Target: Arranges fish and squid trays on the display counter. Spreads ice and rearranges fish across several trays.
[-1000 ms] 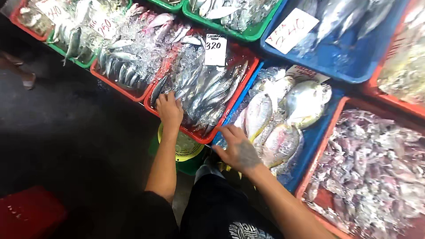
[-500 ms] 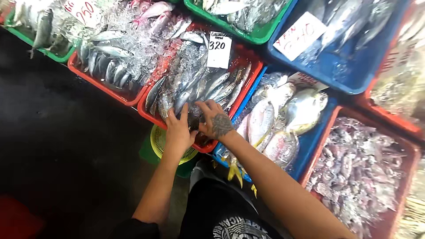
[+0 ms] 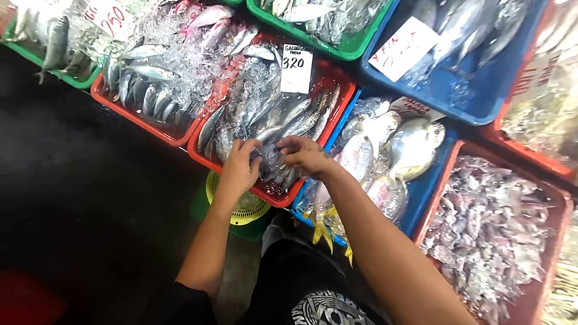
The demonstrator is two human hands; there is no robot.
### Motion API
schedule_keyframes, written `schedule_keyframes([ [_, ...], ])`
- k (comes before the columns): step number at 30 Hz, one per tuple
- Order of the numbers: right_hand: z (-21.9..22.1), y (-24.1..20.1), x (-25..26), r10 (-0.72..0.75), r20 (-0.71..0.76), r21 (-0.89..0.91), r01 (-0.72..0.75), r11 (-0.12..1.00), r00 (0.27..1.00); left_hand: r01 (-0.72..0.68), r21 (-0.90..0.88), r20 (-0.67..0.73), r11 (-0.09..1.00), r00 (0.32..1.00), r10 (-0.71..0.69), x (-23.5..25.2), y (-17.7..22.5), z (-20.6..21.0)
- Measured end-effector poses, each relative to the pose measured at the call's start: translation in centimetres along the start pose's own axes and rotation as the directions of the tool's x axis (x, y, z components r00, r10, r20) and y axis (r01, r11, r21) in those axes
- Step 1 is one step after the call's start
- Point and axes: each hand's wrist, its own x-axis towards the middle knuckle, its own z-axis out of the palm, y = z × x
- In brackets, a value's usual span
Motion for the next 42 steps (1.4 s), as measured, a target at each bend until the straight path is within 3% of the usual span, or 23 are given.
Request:
schedule_keyframes([
  [2, 0.1, 0.3, -0.3, -0.024, -0.055, -0.023, 0.023, 0.999, 0.998, -0.026, 0.016, -0.007, 1.000, 1.000, 0.026, -0.2, -0.2, 0.2],
  [4, 1.2, 0.3, -0.6, -0.103, -0.120, -0.266, 0.068, 0.962, 0.987, -0.021, 0.001, -0.001, 1.000, 1.000, 0.021, -0.3, -0.1, 1.0],
  [7, 3.9, 0.0, -1.1, -0.190, -0.163, -0.719, 0.015, 0.695, 0.968, 0.032, -0.034, -0.044, 0.999, 0.998, -0.033, -0.4, 0.8, 2.2],
  [8, 4.5, -0.2, -1.2, -0.178, -0.172, -0.777, -0.023, 0.629, 0.969, 0.035, -0.065, -0.065, 0.997, 0.997, -0.039, -0.4, 0.8, 2.4],
  [10, 5.0, -0.6, -1.2, -0.137, -0.179, -0.798, -0.062, 0.599, 0.974, 0.007, -0.169, -0.098, 0.986, 0.995, -0.023, -0.1, 0.1, 2.6],
  [15, 3.3, -0.6, -0.6, -0.072, -0.107, -0.710, -0.026, 0.704, 0.992, -0.118, -0.292, -0.155, 0.949, 0.985, 0.075, -0.3, -1.0, 2.2],
  [18, 2.2, 0.8, -0.9, -0.113, -0.069, -0.677, 0.036, 0.735, 0.991, -0.126, -0.353, -0.202, 0.927, 0.978, 0.056, -0.6, -1.3, 2.4],
  [22, -1.3, 0.6, -2.9, -0.078, -0.105, -0.349, 0.037, 0.936, 0.991, -0.165, -0.391, -0.260, 0.906, 0.964, 0.063, -1.2, -0.7, 3.1],
  [25, -4.1, 0.2, -4.7, -0.044, -0.177, -0.093, 0.027, 0.995, 0.983, -0.191, -0.246, -0.153, 0.950, 0.976, 0.157, -2.3, -0.1, 4.1],
  [29, -6.0, 0.1, -5.7, -0.018, -0.235, 0.034, 0.027, 0.999, 0.972, -0.266, 0.058, 0.003, 0.962, 0.964, 0.267, -3.2, -0.3, 5.1],
  [31, -5.8, 0.4, -5.8, 0.035, -0.221, 0.182, 0.006, 0.983, 0.975, -0.297, 0.186, 0.053, 0.937, 0.955, 0.292, -3.4, -0.4, 5.4],
  [34, -5.8, 2.5, -5.4, 0.070, -0.139, 0.478, 0.005, 0.878, 0.988, -0.250, 0.332, 0.136, 0.910, 0.967, 0.217, -3.6, 0.4, 4.7],
  [37, -6.5, 4.3, -5.8, -0.028, -0.032, 0.683, 0.042, 0.729, 0.999, -0.120, 0.354, 0.140, 0.927, 0.987, 0.074, -3.2, 0.7, 2.3],
  [39, -6.9, 4.5, -6.1, -0.074, -0.064, 0.705, 0.098, 0.702, 0.995, -0.081, 0.294, 0.100, 0.952, 0.993, 0.054, -3.0, 0.1, 0.9],
  [42, -5.6, 3.1, -5.8, 0.064, -0.246, 0.553, 0.086, 0.829, 0.967, -0.119, 0.263, 0.009, 0.958, 0.993, 0.121, -2.7, -0.8, 1.0],
])
